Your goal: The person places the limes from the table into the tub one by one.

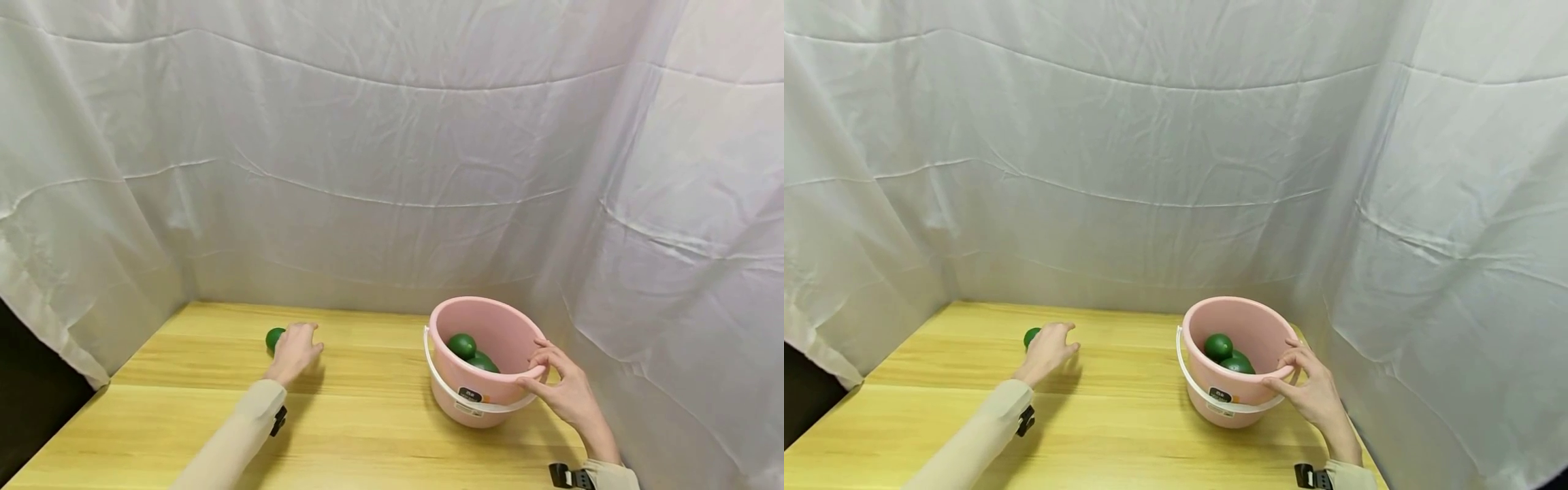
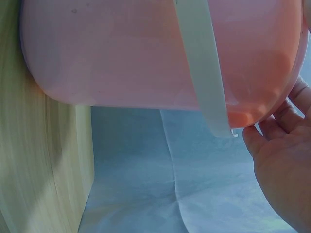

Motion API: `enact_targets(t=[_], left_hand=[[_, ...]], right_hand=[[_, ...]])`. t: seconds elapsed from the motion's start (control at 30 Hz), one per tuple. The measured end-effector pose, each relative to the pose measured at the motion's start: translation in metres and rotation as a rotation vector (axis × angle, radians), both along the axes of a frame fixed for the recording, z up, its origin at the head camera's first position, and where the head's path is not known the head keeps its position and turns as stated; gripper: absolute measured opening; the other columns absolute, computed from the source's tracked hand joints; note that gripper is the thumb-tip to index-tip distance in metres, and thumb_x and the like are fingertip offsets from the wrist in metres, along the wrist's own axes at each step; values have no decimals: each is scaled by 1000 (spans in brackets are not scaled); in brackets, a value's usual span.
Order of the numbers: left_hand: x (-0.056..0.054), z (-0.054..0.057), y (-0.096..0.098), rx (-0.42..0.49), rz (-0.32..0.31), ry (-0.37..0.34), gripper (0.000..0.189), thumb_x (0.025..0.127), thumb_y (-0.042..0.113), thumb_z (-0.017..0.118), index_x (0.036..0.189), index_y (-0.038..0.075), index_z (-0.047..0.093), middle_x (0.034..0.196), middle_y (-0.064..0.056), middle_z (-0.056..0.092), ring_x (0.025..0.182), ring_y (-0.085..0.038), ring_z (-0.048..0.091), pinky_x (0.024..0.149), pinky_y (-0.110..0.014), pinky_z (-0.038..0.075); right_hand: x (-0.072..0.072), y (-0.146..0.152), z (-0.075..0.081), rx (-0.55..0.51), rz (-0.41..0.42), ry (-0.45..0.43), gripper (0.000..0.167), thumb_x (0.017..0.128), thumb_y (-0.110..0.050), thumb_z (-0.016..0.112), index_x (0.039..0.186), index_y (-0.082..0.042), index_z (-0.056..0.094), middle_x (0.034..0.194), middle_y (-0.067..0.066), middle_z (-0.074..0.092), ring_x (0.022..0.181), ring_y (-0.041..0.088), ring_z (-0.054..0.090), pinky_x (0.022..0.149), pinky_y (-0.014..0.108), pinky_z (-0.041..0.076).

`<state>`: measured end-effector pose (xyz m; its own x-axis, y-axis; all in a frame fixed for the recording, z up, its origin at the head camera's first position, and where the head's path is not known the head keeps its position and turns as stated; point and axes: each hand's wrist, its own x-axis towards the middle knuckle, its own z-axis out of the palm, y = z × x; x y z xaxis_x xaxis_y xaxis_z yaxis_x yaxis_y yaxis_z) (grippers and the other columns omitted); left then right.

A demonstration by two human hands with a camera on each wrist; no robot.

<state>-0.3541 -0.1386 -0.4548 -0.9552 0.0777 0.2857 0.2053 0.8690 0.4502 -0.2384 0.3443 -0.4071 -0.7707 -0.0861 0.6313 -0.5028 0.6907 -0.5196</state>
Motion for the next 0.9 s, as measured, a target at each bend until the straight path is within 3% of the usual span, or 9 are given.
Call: enact_targets(t=[0.07,0.13,0.23,0.3,0.6,0.77,0.9], left_hand=[[-2,-2,-6,-32,25,-3,50,87,15,70,132,-4,57,130,-27,59,81,-30,59,56,-33,49],[-4,-3,-13,-51,46,5,50,87,14,70,131,-6,56,129,-29,58,96,-37,59,70,-42,53],[-7,-5,-21,-57,70,2,50,86,12,68,131,-8,55,129,-31,56,113,-46,54,91,-56,48],[-8,-7,-25,-55,83,-9,50,85,9,66,131,-8,54,129,-32,56,118,-49,50,97,-60,44],[-7,-14,-33,-66,124,-92,48,82,4,63,128,-7,58,130,-39,48,113,-53,47,87,-60,46],[-9,-20,-40,-23,135,-160,62,86,11,66,142,-6,44,135,-42,38,108,-56,49,85,-61,48],[-13,-24,-45,17,128,-179,63,87,10,65,144,-4,40,134,-43,36,103,-58,52,80,-62,51]], right_hand=[[0,0,0,-2,-1,4,32,66,-8,89,84,-15,64,113,-10,59,128,-15,39,100,0,24],[-1,0,-1,-5,0,9,32,66,-7,89,83,-16,64,112,-9,59,128,-14,39,101,0,24],[-1,1,-1,-4,1,8,32,66,-7,89,83,-16,63,112,-9,59,128,-14,38,101,0,24],[-1,1,-2,-2,1,3,32,66,-7,89,84,-16,63,113,-9,59,128,-14,38,101,0,24],[1,0,0,-4,6,-4,31,67,-9,89,83,-16,63,112,-7,60,128,-14,38,101,0,24],[1,-1,1,-1,5,-8,30,68,-11,88,83,-16,63,115,-7,59,127,-15,39,99,0,24],[1,0,1,1,6,-5,31,68,-11,88,83,-16,62,115,-8,59,127,-14,39,99,0,24]])
